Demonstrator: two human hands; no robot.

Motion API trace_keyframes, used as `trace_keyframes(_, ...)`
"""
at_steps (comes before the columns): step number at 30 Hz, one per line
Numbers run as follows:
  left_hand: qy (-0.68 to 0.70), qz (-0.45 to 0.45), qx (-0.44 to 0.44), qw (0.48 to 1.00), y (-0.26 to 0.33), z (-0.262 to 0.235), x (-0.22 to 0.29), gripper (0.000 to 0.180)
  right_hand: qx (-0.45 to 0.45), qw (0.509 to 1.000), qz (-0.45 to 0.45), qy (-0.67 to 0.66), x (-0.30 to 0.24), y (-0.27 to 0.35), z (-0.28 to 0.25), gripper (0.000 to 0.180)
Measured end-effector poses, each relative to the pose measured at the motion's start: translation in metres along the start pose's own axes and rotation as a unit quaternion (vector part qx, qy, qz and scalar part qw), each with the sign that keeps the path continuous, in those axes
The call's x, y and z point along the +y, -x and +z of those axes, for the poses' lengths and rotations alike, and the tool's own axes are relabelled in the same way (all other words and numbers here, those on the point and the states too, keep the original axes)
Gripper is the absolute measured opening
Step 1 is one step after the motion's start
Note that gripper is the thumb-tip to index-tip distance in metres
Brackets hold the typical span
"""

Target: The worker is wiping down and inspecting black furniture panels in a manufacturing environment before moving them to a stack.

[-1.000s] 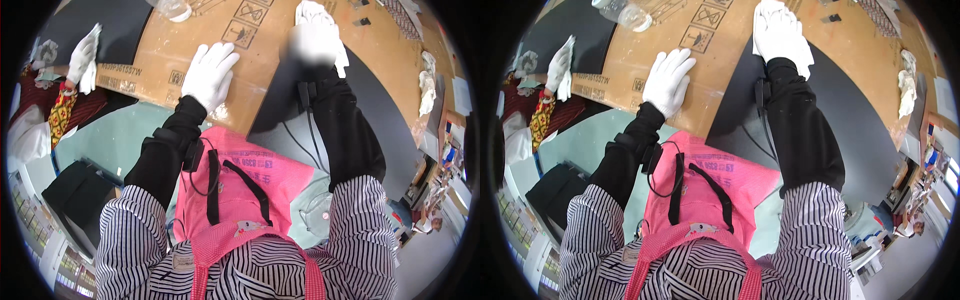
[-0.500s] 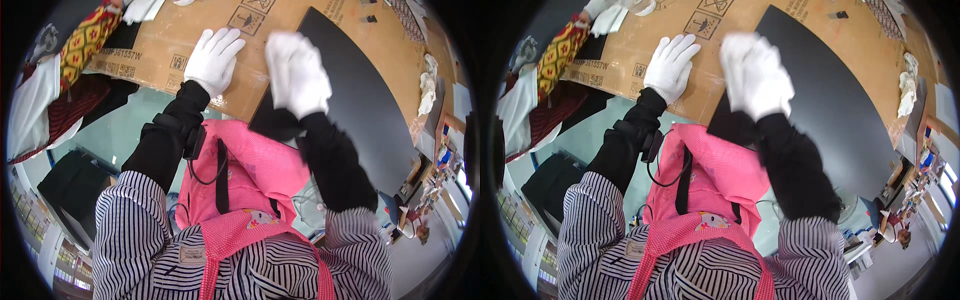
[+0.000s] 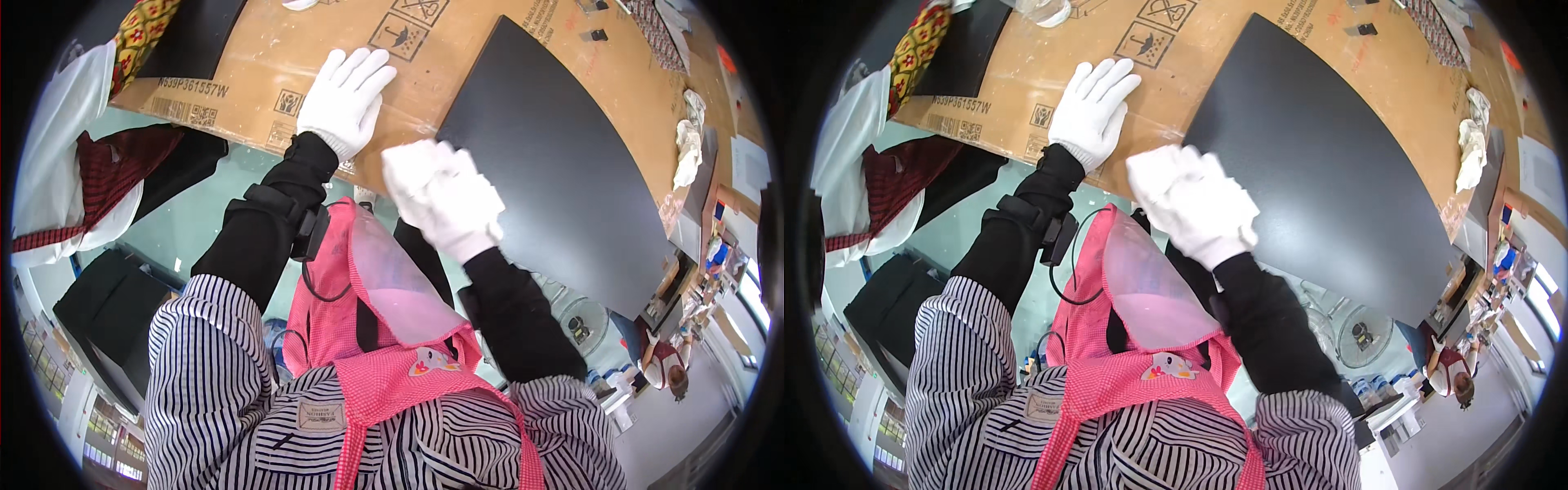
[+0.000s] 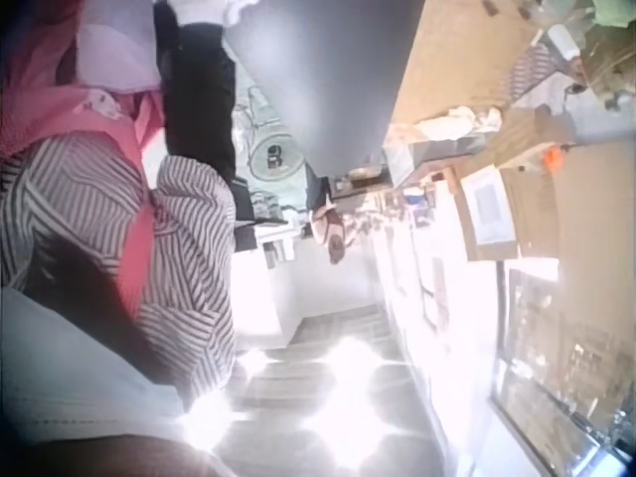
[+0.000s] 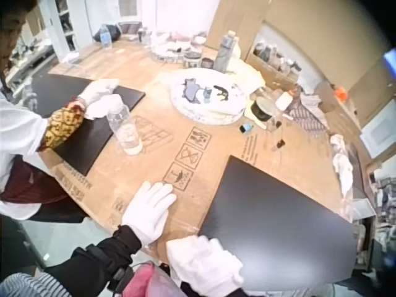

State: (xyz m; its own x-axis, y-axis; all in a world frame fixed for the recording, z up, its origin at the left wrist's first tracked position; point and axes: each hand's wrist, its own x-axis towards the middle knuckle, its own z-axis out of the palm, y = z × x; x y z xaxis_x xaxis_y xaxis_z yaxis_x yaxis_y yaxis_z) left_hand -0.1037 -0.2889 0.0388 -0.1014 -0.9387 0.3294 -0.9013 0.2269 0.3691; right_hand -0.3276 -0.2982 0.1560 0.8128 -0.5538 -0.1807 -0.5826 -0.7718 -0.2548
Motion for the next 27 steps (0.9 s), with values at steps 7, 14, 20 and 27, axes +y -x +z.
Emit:
trace_keyframes(7,0.021,0.011,-0.006,1.000,-0.014,-0.001,0.014,0.043,0.280,0.927,0.230,0.096,0.207,-0.054,0.031,0.042)
trace_keyframes(14,0.037,0.040,-0.016,0.998,-0.029,0.003,0.021,0.046,0.226,0.941,0.158,0.198,0.110,-0.071,0.064,0.024)
trace_keyframes(20,-0.037,0.042,-0.035,0.998,-0.002,-0.002,-0.013,0.046,-0.027,0.954,0.253,-0.155,0.016,0.050,0.029,0.048)
trace_keyframes(27,-0.034,0.038,-0.051,0.997,-0.013,0.007,0.000,0.048,0.172,0.770,0.568,0.234,0.227,0.336,0.102,0.053)
